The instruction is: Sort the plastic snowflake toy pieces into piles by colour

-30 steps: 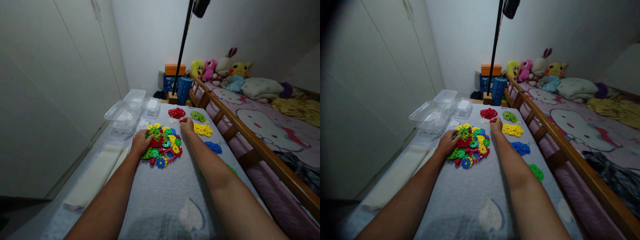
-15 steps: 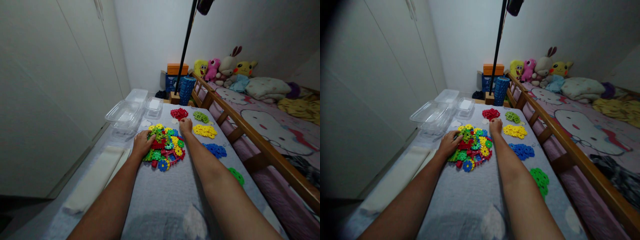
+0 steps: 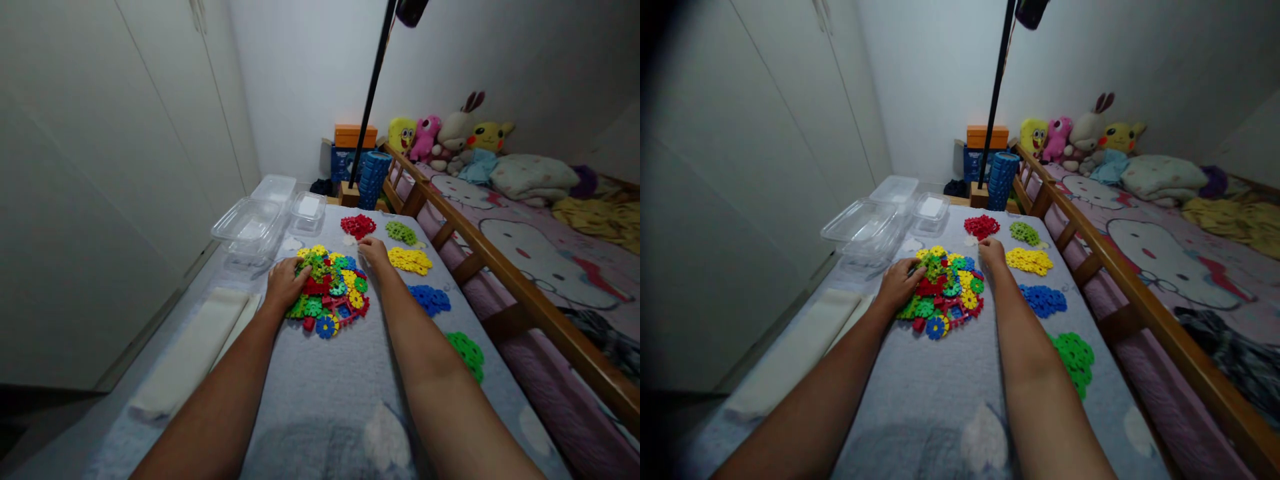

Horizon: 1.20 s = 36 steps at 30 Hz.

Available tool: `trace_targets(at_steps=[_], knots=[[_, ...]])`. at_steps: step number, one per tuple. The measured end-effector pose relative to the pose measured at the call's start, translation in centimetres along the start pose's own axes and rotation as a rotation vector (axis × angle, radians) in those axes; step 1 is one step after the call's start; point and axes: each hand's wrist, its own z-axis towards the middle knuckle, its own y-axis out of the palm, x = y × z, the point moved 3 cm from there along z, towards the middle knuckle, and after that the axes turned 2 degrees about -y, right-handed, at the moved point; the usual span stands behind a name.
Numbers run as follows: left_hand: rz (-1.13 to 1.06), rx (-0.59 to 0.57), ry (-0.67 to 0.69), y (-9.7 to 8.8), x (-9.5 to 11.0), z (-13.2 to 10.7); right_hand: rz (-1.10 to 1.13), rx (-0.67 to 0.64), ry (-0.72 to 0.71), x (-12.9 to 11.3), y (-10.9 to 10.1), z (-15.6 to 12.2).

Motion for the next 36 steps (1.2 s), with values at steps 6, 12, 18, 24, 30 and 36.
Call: trace_targets(at_steps=[6, 12, 18, 24, 30, 36], knots=[[0.007, -0.002, 0.001, 0.2, -0.2, 0.1, -0.177, -0.363, 0.024, -1.2, -2.0, -3.6], [0.009, -0.002, 0.002, 0.2, -0.2, 0.1, -0.416, -0.534, 0.046, -2.4, -3.0, -5.4], [0.011, 0.0, -0.001, 0.1, -0.1, 0.0, -0.532, -0.578, 0.036, -3.2, -3.0, -5.8], [0.014, 0.002, 0.008, 0.1, -0.1, 0.0, -0.491, -0.517, -0.007, -2.6, -3.6, -5.5], [0.021, 0.011, 0.016, 0.2, -0.3, 0.0, -0.307, -0.261, -0.014, -0.8, -3.6, -4.5], [0.021, 0.0, 0.01, 0.3, -0.4, 0.0, -0.247, 0.129, -0.05, -0.6, -2.3, -3.7]])
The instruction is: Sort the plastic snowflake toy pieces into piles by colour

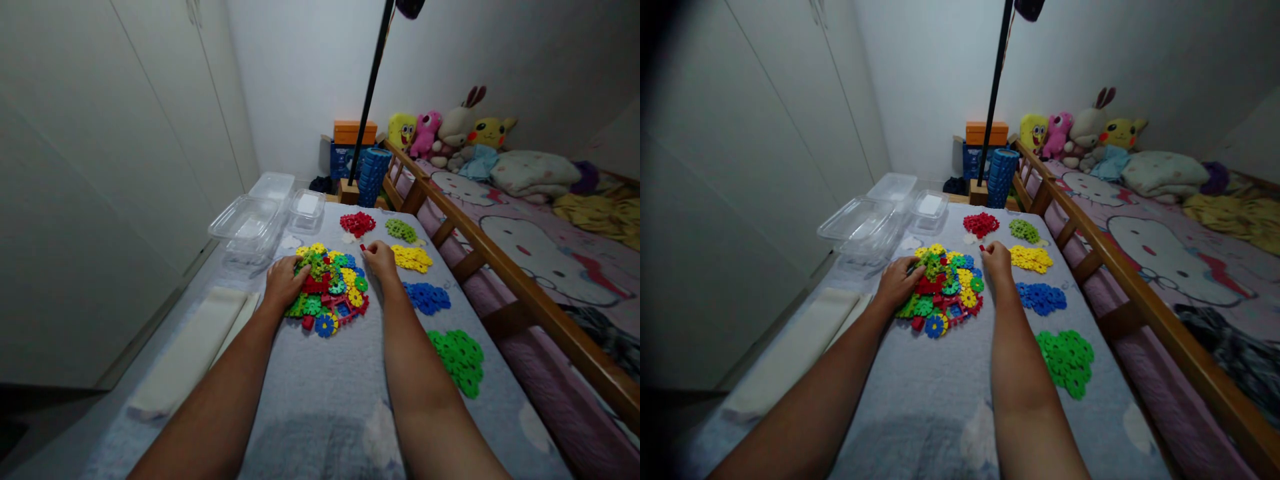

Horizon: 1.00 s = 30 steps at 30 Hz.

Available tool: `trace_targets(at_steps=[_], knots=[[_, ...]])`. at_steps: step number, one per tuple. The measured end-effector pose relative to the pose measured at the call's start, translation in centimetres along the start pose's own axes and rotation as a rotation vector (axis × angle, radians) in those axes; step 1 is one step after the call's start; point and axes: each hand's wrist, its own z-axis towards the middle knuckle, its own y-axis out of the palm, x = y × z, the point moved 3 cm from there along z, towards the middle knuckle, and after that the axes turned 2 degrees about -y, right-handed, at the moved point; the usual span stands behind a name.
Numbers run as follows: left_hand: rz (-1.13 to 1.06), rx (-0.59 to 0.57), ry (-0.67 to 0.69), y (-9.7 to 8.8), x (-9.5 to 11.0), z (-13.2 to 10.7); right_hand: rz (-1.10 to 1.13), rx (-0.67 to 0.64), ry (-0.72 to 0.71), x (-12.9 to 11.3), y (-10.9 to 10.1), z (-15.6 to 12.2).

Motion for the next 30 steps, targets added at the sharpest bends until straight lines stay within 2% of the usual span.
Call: trace_targets(at_steps=[5, 10, 14, 18, 22, 26, 30], knots=[[0.005, -0.001, -0.001, 0.0, 0.1, 0.0, 0.04, 0.066, 0.01, -0.2, 1.2, 0.1], [0.005, -0.004, -0.007, 0.0, 0.2, 0.0, 0.048, 0.009, -0.037, -0.4, 1.8, -0.1], [0.002, -0.004, -0.003, -0.1, 0.2, 0.0, -0.052, -0.028, -0.083, -0.8, 2.1, -0.4], [-0.001, 0.0, -0.01, -0.2, 0.3, -0.1, -0.196, -0.027, -0.046, -0.8, 2.6, -0.5], [0.002, -0.007, -0.015, -0.2, 0.5, -0.1, -0.312, -0.111, -0.02, -0.6, 3.0, 0.3], [-0.007, -0.015, -0.023, -0.2, 0.6, -0.1, -0.376, -0.198, -0.065, -0.6, 3.3, 1.5], [-0.011, -0.016, -0.019, -0.3, 0.7, -0.2, -0.353, -0.13, -0.15, -0.8, 3.2, 2.9]])
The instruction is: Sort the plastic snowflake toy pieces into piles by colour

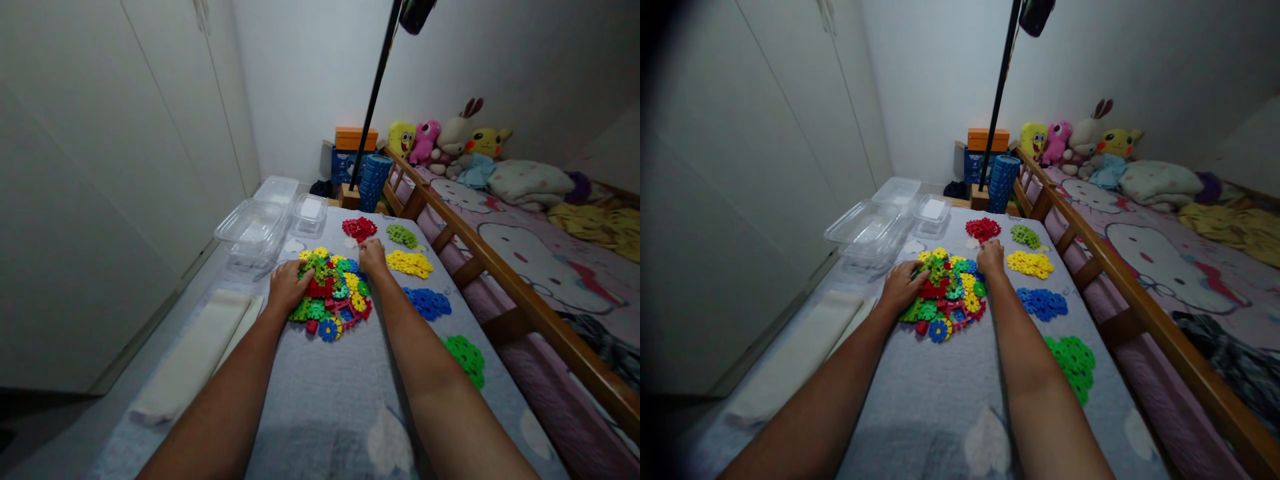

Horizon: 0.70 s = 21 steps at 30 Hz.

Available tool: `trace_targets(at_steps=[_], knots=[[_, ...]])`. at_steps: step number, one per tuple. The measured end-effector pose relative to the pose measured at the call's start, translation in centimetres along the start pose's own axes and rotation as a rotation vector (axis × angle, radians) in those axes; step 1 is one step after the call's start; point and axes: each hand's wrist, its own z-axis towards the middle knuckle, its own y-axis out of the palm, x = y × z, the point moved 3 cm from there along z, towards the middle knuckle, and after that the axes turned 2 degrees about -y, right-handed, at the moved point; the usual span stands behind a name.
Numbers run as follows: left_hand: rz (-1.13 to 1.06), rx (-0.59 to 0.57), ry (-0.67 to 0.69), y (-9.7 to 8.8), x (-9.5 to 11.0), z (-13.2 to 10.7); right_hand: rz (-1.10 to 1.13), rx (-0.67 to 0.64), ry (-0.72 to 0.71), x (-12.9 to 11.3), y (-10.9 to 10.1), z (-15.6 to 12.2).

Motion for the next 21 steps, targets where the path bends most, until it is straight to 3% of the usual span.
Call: trace_targets(at_steps=[4, 11, 21], knots=[[-0.001, -0.006, -0.001, -0.1, 0.1, 0.0, 0.018, 0.089, -0.018, 0.3, -0.2, 1.6], [0.005, 0.0, -0.006, -0.2, 0.2, -0.1, 0.051, 0.058, -0.075, 0.5, -0.2, 3.2], [-0.004, 0.003, -0.003, 0.0, -0.1, 0.0, 0.136, 0.013, -0.016, -0.9, -2.9, -0.8]])
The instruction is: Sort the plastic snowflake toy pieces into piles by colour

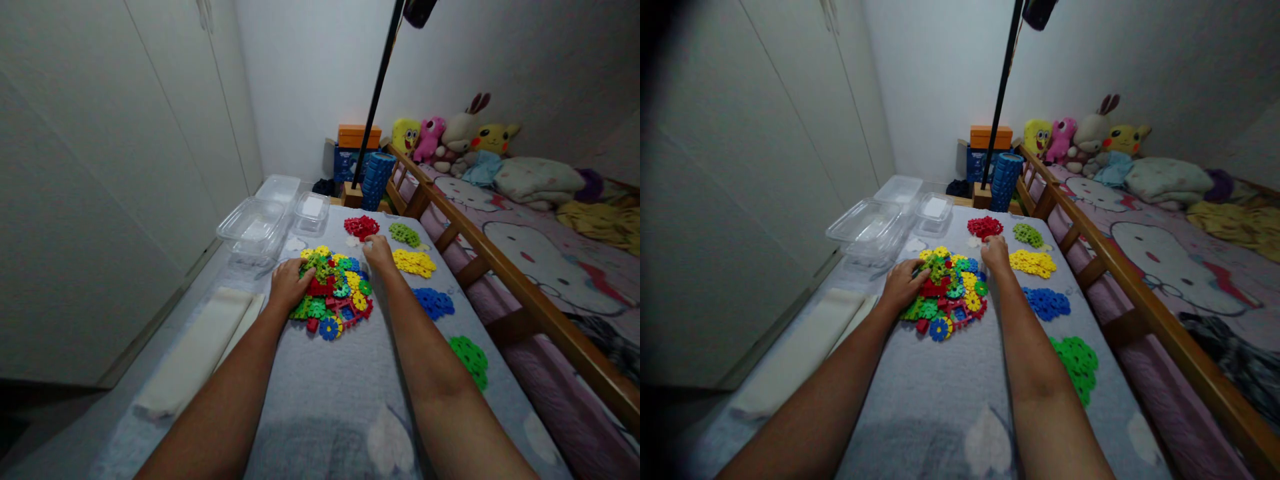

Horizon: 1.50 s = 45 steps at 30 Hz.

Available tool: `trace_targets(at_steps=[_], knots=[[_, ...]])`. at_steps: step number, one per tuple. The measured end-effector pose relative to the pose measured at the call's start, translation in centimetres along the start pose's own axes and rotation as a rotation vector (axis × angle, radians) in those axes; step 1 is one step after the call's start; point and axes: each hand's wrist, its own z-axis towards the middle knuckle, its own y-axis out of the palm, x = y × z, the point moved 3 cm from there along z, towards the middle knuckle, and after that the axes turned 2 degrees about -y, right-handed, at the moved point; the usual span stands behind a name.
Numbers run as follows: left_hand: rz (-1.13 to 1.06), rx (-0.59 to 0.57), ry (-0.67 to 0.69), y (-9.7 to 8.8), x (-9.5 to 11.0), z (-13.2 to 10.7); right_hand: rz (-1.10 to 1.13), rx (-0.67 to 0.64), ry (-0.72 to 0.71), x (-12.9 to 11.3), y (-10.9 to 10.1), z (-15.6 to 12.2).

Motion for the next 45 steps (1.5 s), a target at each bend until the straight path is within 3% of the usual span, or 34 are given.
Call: trace_targets(at_steps=[10, 15, 22, 35, 41, 45], knots=[[0.021, 0.001, 0.005, 0.1, -0.1, 0.2, -0.057, -0.551, -0.117, -2.8, -3.9, -8.1], [0.024, -0.007, -0.004, 0.1, -0.1, 0.2, -0.105, -0.657, -0.087, -2.1, -4.3, -11.1], [0.019, -0.016, -0.008, 0.1, -0.1, 0.4, -0.072, -0.565, -0.167, -1.5, -3.3, -12.7], [0.03, -0.01, -0.007, -0.1, 0.1, 0.3, 0.055, -0.274, -0.273, -1.4, -2.9, -12.2], [0.011, -0.005, 0.001, 0.0, 0.1, 0.3, 0.131, -0.306, -0.266, -2.3, -4.0, -11.5], [0.012, -0.002, -0.002, 0.0, 0.1, 0.2, 0.225, -0.237, -0.253, -2.1, -5.3, -10.6]])
